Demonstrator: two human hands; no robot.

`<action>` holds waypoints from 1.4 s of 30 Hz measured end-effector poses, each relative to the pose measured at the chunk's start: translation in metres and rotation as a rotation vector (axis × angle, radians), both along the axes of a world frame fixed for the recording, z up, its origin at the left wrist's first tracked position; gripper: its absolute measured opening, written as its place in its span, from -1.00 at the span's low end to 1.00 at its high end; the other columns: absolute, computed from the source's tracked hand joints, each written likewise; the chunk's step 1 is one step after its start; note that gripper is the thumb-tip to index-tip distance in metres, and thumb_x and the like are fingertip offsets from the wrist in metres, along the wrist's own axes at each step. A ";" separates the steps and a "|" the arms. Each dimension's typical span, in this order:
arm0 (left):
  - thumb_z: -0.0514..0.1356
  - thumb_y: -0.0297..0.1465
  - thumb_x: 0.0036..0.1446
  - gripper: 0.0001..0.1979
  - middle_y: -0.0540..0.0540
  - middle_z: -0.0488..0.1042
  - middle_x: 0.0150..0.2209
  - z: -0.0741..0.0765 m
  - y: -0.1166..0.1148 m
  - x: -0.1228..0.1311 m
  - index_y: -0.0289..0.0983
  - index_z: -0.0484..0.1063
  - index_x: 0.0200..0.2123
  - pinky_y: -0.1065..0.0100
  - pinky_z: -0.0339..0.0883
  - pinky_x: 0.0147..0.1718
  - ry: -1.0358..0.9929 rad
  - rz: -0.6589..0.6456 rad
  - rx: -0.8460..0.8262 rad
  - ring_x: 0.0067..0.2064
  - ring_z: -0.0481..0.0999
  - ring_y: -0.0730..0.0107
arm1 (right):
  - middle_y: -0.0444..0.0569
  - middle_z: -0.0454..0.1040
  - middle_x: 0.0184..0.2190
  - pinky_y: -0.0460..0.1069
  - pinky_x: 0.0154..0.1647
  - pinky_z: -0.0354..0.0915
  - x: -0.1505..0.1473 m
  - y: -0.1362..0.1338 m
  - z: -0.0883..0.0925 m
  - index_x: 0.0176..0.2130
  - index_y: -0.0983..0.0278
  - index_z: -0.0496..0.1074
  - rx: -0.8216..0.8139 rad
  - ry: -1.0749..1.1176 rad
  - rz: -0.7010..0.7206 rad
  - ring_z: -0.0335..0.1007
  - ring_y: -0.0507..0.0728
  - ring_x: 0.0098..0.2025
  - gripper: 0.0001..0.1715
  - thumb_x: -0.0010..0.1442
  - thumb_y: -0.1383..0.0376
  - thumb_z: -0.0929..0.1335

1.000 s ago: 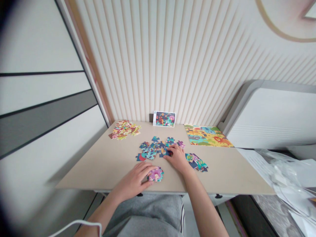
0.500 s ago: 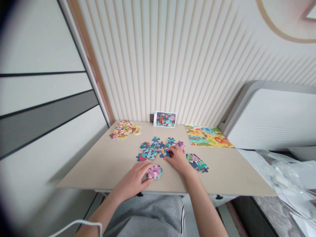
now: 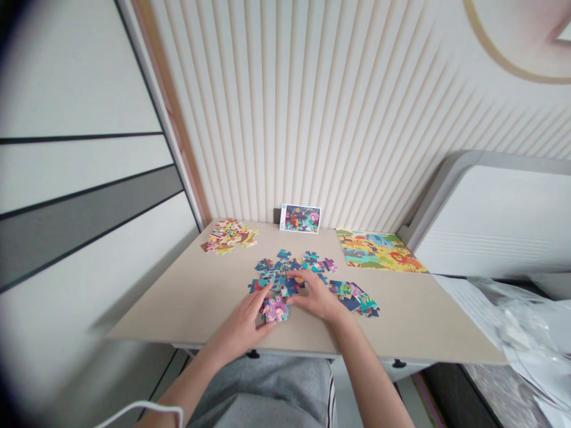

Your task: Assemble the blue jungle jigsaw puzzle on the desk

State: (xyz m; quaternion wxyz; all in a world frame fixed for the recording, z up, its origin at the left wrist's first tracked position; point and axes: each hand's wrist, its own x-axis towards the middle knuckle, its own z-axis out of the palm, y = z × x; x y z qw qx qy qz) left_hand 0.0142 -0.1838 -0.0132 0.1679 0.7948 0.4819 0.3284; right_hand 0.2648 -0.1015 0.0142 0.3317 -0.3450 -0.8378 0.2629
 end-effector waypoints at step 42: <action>0.20 -0.23 0.30 -0.46 -0.19 0.37 0.21 -0.002 0.002 0.000 -0.13 0.25 0.31 0.01 0.29 0.25 0.127 0.001 0.081 0.25 0.36 0.07 | 0.06 0.58 -0.11 0.17 0.11 0.26 0.003 -0.001 -0.004 -0.06 0.15 0.55 0.195 -0.257 -0.449 0.45 0.26 0.00 -0.64 0.43 0.09 0.24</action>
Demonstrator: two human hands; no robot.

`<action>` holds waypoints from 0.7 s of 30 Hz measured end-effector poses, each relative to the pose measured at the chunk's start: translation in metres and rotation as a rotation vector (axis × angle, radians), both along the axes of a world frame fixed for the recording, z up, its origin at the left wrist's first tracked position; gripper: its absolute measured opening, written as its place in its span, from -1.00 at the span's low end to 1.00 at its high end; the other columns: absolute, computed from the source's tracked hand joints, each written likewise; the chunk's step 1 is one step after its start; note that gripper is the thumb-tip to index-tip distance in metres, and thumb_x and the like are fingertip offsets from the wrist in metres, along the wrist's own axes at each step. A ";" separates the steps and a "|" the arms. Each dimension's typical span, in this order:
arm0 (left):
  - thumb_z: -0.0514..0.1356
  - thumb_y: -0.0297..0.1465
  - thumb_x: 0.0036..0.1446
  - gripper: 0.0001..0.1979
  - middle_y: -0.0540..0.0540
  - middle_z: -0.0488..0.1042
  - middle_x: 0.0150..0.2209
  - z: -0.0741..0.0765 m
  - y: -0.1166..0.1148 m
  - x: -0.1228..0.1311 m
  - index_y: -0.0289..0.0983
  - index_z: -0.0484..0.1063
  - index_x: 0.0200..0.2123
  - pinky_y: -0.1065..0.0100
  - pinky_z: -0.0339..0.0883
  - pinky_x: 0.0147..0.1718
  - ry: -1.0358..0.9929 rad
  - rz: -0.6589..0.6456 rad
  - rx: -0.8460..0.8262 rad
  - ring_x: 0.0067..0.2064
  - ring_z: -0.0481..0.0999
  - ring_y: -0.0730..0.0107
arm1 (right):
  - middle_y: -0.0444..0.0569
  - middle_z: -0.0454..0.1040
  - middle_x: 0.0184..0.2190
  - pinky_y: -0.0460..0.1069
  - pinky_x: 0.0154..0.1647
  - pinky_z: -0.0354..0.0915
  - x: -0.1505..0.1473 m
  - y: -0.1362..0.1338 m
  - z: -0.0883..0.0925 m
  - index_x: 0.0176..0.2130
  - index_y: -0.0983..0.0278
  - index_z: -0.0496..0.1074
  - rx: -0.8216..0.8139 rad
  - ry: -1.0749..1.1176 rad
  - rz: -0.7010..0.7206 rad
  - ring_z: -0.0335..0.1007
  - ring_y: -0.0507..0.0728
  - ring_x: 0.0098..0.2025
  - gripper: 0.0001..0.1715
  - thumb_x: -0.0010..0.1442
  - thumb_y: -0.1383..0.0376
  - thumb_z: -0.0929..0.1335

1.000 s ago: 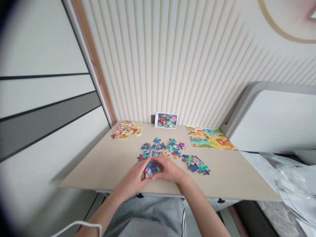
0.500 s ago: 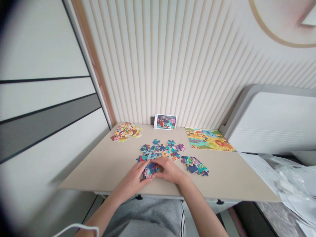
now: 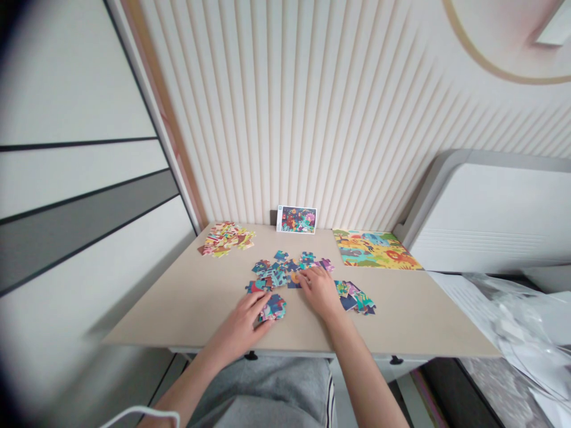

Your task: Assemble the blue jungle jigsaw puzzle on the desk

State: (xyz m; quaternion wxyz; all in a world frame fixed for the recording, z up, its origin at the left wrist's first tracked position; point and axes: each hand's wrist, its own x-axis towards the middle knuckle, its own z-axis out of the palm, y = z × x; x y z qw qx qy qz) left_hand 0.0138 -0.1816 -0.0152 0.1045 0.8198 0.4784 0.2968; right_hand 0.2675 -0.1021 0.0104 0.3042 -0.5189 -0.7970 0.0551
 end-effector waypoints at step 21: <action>0.32 -0.31 0.18 -0.43 -0.14 0.38 0.17 0.009 -0.001 0.001 -0.11 0.31 0.24 0.03 0.27 0.25 -0.010 -0.026 -0.025 0.22 0.36 0.09 | 0.09 0.45 0.10 0.19 0.18 0.31 0.008 0.003 0.000 0.34 0.13 0.24 -0.037 0.206 0.085 0.39 0.27 0.13 -0.28 0.25 0.15 0.39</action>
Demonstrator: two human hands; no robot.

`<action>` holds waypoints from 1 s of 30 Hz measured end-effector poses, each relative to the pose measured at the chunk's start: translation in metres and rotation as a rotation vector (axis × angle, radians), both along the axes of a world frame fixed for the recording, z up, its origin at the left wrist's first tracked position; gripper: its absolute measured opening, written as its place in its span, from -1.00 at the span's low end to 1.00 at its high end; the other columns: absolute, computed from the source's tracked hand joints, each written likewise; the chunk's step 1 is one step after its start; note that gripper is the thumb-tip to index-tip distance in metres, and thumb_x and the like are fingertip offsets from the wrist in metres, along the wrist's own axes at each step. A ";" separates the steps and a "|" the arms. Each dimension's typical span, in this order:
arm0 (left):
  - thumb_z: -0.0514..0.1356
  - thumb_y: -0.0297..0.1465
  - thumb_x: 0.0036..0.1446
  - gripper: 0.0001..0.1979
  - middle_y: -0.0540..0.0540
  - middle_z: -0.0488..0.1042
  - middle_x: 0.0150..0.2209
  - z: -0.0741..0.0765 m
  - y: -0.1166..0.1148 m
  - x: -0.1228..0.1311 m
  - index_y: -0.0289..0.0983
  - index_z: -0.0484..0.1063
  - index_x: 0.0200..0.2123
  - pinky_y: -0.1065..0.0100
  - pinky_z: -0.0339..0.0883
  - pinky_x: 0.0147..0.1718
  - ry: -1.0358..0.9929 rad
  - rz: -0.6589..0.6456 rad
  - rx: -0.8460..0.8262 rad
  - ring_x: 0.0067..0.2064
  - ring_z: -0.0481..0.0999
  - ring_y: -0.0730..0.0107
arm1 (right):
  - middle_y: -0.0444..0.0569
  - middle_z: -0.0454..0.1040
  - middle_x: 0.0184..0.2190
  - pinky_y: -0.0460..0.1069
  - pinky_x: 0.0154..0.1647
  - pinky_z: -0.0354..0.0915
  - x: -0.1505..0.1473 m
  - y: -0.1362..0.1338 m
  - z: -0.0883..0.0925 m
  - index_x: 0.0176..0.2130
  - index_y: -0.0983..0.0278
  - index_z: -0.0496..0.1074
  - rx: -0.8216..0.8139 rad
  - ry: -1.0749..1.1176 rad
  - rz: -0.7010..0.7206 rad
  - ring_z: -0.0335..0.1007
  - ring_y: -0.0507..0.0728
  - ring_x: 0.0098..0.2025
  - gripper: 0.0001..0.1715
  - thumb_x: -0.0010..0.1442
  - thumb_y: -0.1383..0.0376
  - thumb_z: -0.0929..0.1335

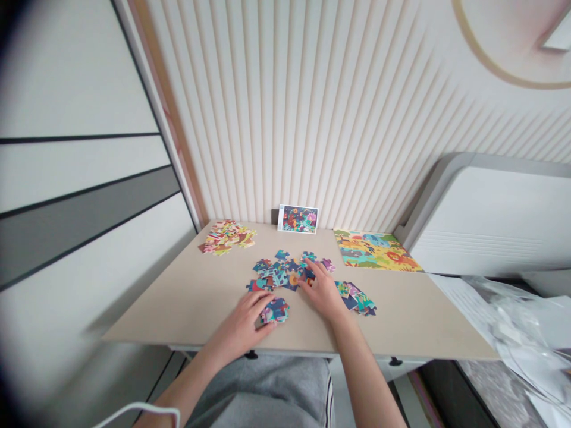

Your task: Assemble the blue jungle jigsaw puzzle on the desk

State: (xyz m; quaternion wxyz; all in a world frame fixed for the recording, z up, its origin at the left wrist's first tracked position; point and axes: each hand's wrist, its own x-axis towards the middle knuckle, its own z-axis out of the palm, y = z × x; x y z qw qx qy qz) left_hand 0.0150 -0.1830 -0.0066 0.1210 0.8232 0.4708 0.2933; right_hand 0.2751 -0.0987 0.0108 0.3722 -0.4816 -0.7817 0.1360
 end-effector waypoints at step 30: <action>0.27 -0.30 0.23 -0.46 -0.13 0.33 0.19 -0.001 -0.002 0.000 -0.06 0.30 0.27 0.05 0.29 0.24 0.025 0.010 -0.013 0.20 0.37 0.10 | 0.09 0.55 0.01 0.21 0.18 0.32 -0.007 0.004 -0.013 0.06 0.21 0.50 0.036 0.006 -0.006 0.45 0.26 0.09 -0.64 0.42 0.18 0.24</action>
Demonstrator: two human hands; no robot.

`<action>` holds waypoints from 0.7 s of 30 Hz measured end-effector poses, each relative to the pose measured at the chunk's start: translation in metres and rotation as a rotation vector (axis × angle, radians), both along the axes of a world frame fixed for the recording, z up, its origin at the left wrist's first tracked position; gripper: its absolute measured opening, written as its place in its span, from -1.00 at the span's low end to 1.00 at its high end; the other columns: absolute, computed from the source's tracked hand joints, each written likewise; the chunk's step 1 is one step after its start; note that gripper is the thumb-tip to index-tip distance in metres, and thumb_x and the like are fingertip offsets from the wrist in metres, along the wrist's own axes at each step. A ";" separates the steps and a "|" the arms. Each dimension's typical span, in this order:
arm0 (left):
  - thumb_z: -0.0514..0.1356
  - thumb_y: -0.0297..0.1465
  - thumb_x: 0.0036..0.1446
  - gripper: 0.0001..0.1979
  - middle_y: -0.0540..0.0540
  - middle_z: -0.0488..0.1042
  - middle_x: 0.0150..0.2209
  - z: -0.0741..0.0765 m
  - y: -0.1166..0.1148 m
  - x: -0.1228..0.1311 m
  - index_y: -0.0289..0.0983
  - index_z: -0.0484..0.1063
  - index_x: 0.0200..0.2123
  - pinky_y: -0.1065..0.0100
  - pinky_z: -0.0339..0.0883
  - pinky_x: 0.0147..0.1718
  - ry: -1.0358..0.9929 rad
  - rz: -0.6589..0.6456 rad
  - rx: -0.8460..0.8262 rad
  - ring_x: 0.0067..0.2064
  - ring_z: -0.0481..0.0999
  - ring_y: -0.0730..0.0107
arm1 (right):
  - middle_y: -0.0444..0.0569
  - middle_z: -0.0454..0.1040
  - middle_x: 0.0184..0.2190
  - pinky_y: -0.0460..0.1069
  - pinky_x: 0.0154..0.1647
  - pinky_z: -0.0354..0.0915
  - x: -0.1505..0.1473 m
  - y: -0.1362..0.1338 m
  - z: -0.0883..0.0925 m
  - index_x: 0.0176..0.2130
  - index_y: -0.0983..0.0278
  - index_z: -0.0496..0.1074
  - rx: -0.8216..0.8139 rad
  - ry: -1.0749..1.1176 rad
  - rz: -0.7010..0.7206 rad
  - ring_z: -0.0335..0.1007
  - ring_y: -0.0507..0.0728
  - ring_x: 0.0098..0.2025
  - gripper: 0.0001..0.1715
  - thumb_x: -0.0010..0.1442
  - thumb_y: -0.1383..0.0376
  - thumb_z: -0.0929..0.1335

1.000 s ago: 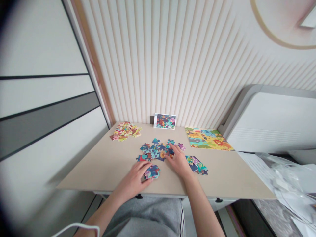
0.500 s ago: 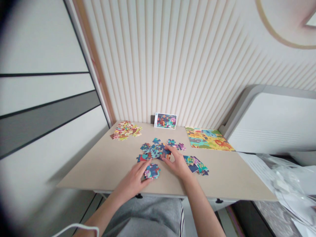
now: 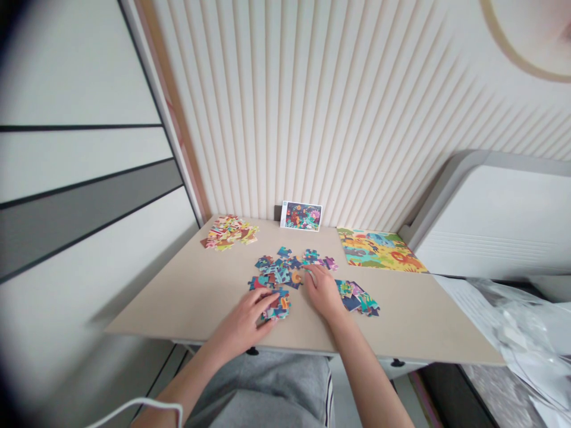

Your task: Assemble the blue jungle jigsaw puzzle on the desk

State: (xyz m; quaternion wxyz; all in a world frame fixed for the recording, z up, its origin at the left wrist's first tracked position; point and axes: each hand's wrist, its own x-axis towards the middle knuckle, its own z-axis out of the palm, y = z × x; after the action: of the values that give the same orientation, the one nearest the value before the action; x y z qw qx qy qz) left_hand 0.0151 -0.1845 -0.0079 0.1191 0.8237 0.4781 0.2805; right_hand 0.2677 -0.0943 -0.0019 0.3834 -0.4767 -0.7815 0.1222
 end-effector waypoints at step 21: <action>0.30 -0.37 0.20 -0.53 -0.10 0.43 0.14 0.008 -0.002 0.000 -0.08 0.33 0.16 0.08 0.32 0.21 -0.095 -0.014 -0.004 0.19 0.41 0.15 | 0.05 0.47 0.09 0.19 0.20 0.29 -0.002 -0.005 0.000 0.25 0.13 0.34 -0.058 -0.141 0.084 0.40 0.25 0.13 -0.42 0.27 0.22 0.40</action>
State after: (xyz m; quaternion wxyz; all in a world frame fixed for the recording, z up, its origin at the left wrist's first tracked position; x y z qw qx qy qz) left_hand 0.0156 -0.1862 0.0004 0.1455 0.8126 0.4666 0.3176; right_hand 0.2654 -0.0996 -0.0019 0.3081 -0.4620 -0.8220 0.1267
